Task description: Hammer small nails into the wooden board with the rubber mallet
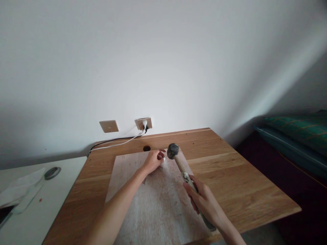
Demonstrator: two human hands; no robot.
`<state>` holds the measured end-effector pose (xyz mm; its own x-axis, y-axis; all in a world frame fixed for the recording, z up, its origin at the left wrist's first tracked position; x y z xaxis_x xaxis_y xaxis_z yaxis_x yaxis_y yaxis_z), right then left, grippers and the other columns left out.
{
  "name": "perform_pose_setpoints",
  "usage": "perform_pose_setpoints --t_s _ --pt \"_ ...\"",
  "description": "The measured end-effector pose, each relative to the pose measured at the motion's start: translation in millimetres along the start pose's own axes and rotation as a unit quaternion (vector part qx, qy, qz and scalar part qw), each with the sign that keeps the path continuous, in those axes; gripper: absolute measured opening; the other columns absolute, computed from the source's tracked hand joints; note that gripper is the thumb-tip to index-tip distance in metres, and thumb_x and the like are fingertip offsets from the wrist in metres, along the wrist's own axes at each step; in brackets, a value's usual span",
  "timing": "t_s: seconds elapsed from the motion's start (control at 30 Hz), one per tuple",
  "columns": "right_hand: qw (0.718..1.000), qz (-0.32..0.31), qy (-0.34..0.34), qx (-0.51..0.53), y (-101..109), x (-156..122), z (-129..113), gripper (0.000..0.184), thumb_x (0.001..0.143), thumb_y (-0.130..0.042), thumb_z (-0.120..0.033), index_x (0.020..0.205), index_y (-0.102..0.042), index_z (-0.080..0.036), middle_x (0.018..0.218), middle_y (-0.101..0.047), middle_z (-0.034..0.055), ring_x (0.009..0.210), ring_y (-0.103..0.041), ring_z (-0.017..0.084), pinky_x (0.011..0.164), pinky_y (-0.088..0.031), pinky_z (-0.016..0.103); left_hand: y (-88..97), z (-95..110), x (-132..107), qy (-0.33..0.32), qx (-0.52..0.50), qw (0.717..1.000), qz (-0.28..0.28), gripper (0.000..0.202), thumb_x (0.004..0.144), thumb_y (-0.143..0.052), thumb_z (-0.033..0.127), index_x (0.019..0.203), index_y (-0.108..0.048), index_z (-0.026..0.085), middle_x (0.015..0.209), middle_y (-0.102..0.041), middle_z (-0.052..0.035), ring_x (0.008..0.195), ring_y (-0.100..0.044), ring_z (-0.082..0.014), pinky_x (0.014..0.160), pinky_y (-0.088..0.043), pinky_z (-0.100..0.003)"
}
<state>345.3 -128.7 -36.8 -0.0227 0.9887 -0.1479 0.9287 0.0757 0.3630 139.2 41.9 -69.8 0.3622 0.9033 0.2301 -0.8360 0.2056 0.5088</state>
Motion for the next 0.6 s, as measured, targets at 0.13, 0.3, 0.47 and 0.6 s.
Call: perform_pose_setpoints --t_s 0.13,0.3,0.47,0.6 --pt "1.0 -0.008 0.013 -0.006 -7.9 6.9 -6.2 0.04 0.097 -0.048 -0.06 0.101 -0.055 -0.021 0.05 -0.045 -0.0117 0.036 -0.047 0.01 0.036 -0.036 0.018 -0.8 -1.3 -0.2 0.007 -0.022 1.0 0.0 0.04 0.072 -0.062 0.001 0.108 -0.074 0.014 0.088 -0.077 -0.0031 0.07 -0.067 -0.0138 0.067 -0.052 -0.024" --pt "1.0 -0.011 0.007 -0.014 -13.4 7.7 -9.8 0.04 0.094 -0.047 -0.061 0.098 -0.054 -0.021 0.048 -0.043 -0.0126 0.034 -0.046 0.011 0.034 -0.035 0.019 -2.1 -5.3 2.4 0.014 -0.034 0.999 0.004 0.044 0.069 -0.062 -0.003 0.109 -0.073 0.014 0.087 -0.077 -0.0027 0.071 -0.067 -0.0139 0.068 -0.052 -0.024" --pt "1.0 0.0 0.002 -0.031 -13.3 5.9 -15.1 0.045 0.093 -0.045 -0.061 0.104 -0.058 -0.02 0.046 -0.046 -0.0115 0.034 -0.048 0.012 0.034 -0.036 0.019 -3.4 -10.0 4.0 0.022 -0.038 0.999 0.004 0.049 0.069 -0.062 -0.002 0.114 -0.072 0.015 0.088 -0.078 -0.0024 0.072 -0.069 -0.014 0.067 -0.052 -0.023" --pt "0.999 0.002 0.003 -0.041 -13.5 6.1 -17.7 0.045 0.092 -0.046 -0.059 0.105 -0.06 -0.019 0.048 -0.048 -0.0107 0.033 -0.049 0.012 0.033 -0.036 0.019 -3.7 -10.3 4.5 0.024 -0.038 0.999 0.003 0.051 0.068 -0.06 -0.004 0.114 -0.073 0.014 0.085 -0.078 -0.0026 0.07 -0.068 -0.0141 0.066 -0.052 -0.023"
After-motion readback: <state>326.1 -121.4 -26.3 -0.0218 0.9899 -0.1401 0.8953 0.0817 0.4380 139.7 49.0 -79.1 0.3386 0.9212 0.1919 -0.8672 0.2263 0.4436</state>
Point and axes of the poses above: each hand's wrist, its own x-axis towards the middle knuckle, its own y-axis out of the back of the hand, z = x × y, the point moved 1 cm from there along x, towards the middle knuckle
